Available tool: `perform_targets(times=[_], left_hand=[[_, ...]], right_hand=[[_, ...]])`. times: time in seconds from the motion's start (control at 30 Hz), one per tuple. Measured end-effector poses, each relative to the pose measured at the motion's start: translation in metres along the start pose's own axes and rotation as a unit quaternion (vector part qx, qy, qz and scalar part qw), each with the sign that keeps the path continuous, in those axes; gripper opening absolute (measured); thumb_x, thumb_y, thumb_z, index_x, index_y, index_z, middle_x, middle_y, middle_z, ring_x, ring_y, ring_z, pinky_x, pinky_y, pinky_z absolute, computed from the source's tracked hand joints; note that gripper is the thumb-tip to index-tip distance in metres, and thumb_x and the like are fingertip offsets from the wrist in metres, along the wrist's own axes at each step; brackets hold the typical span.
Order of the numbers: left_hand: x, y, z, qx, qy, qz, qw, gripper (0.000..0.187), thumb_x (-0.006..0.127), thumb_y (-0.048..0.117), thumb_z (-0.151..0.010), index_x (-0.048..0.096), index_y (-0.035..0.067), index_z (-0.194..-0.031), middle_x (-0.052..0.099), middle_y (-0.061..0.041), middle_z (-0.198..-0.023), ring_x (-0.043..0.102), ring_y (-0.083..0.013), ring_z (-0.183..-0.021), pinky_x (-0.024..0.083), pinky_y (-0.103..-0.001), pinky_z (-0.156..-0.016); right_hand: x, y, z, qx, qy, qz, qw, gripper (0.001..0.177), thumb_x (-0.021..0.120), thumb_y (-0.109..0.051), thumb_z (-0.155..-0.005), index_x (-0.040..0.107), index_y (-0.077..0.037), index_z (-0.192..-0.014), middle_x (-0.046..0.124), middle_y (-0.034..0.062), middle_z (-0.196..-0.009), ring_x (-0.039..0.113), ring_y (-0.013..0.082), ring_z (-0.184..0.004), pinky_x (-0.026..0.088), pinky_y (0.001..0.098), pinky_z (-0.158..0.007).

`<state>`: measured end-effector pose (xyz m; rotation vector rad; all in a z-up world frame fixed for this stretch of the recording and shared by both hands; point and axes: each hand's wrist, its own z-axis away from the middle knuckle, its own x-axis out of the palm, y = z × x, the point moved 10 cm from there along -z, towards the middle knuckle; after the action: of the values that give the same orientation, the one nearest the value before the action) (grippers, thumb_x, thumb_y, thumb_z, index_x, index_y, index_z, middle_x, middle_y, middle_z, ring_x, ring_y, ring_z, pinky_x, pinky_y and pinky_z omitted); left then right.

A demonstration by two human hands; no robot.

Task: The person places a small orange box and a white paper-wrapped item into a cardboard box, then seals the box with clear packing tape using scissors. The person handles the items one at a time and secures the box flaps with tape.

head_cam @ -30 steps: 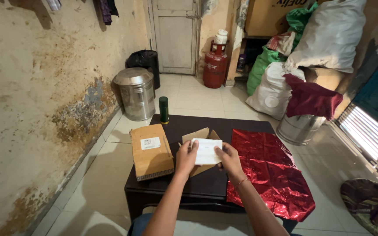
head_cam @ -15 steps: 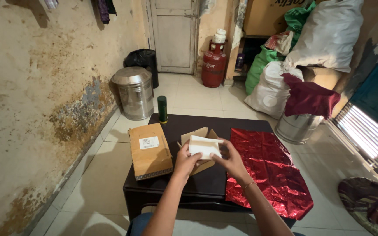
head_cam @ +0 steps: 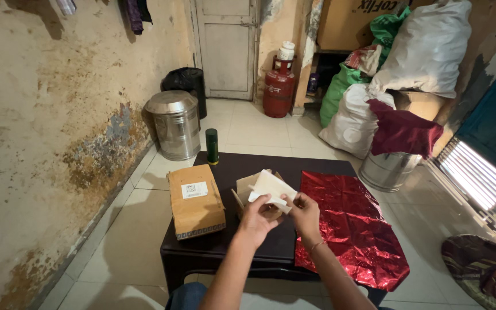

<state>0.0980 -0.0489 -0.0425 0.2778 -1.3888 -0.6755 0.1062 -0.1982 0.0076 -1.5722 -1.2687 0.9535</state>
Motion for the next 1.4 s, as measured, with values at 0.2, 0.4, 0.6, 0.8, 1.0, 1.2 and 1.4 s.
perform_targets(times=[0.2, 0.4, 0.6, 0.8, 1.0, 1.2, 1.4], left_hand=[[0.004, 0.0, -0.009, 0.052, 0.041, -0.035, 0.997, 0.049, 0.065, 0.015, -0.089, 0.058, 0.005, -0.136, 0.065, -0.014, -0.127, 0.066, -0.0284, -0.114, 0.055, -0.053, -0.096], [-0.005, 0.001, -0.014, 0.041, -0.008, -0.043, 0.998, 0.05, 0.044, -0.001, -0.09, 0.049, 0.002, -0.14, 0.062, -0.019, -0.135, 0.064, -0.0372, -0.122, 0.057, -0.059, -0.096], [-0.002, 0.002, -0.013, 0.043, -0.085, -0.082, 0.992, 0.061, 0.038, -0.002, -0.082, 0.05, 0.007, -0.141, 0.061, -0.014, -0.135, 0.063, -0.0311, -0.123, 0.056, -0.056, -0.096], [0.016, 0.012, -0.004, 0.1, -0.194, -0.098, 0.971, 0.047, 0.038, 0.01, -0.1, 0.049, 0.0, -0.145, 0.059, -0.018, -0.138, 0.062, -0.0301, -0.123, 0.054, -0.048, -0.099], [0.002, 0.025, 0.016, 0.062, -0.129, -0.003, 0.99, 0.069, 0.04, -0.012, -0.071, 0.046, -0.004, -0.139, 0.056, -0.022, -0.136, 0.057, -0.0397, -0.123, 0.052, -0.056, -0.104], [0.014, 0.054, 0.023, 0.051, -0.085, 0.032, 0.995, 0.064, 0.041, -0.012, -0.072, 0.041, -0.018, -0.136, 0.052, -0.031, -0.139, 0.052, -0.0523, -0.133, 0.046, -0.064, -0.108], [0.025, 0.044, 0.026, 0.058, -0.102, -0.005, 0.993, 0.067, 0.041, -0.012, -0.068, 0.047, -0.004, -0.135, 0.056, -0.023, -0.135, 0.055, -0.0447, -0.129, 0.048, -0.063, -0.107]], right_hand=[[-0.002, -0.018, 0.012, -0.059, 0.057, 0.139, 0.987, 0.023, 0.081, -0.02, -0.086, 0.076, 0.002, -0.085, 0.068, 0.0045, -0.066, 0.057, 0.01, -0.06, 0.047, 0.0258, -0.056], [-0.019, -0.036, 0.007, -0.016, 0.091, 0.084, 0.992, 0.059, 0.081, -0.013, -0.082, 0.052, 0.004, -0.13, 0.061, 0.0188, -0.113, 0.062, 0.0238, -0.091, 0.053, 0.0354, -0.075], [0.027, -0.177, 0.09, -0.509, 0.088, 0.332, 0.789, 0.05, 0.072, -0.006, -0.089, 0.053, -0.005, -0.135, 0.044, 0.0234, -0.151, 0.04, 0.0443, -0.146, 0.04, 0.0535, -0.12], [0.076, -0.144, 0.105, -0.557, -0.218, 0.241, 0.764, 0.057, 0.059, -0.028, -0.103, 0.041, -0.007, -0.152, 0.032, 0.024, -0.165, 0.029, 0.0434, -0.157, 0.027, 0.0584, -0.128], [0.021, 0.059, -0.017, -0.013, -0.309, 0.558, 0.77, 0.062, 0.024, -0.052, -0.105, 0.025, -0.024, -0.161, 0.009, 0.0112, -0.171, 0.003, 0.0414, -0.157, 0.01, 0.0597, -0.122], [-0.043, 0.022, -0.008, -0.151, -0.056, 0.311, 0.936, 0.058, 0.04, -0.05, -0.107, 0.058, -0.009, -0.143, 0.044, 0.0211, -0.159, 0.029, 0.0398, -0.154, 0.03, 0.0484, -0.123], [-0.007, -0.007, -0.017, 0.04, -0.078, -0.091, 0.992, 0.053, 0.06, -0.03, -0.098, 0.058, 0.001, -0.141, 0.067, 0.0149, -0.129, 0.061, 0.022, -0.113, 0.049, 0.0366, -0.093]])
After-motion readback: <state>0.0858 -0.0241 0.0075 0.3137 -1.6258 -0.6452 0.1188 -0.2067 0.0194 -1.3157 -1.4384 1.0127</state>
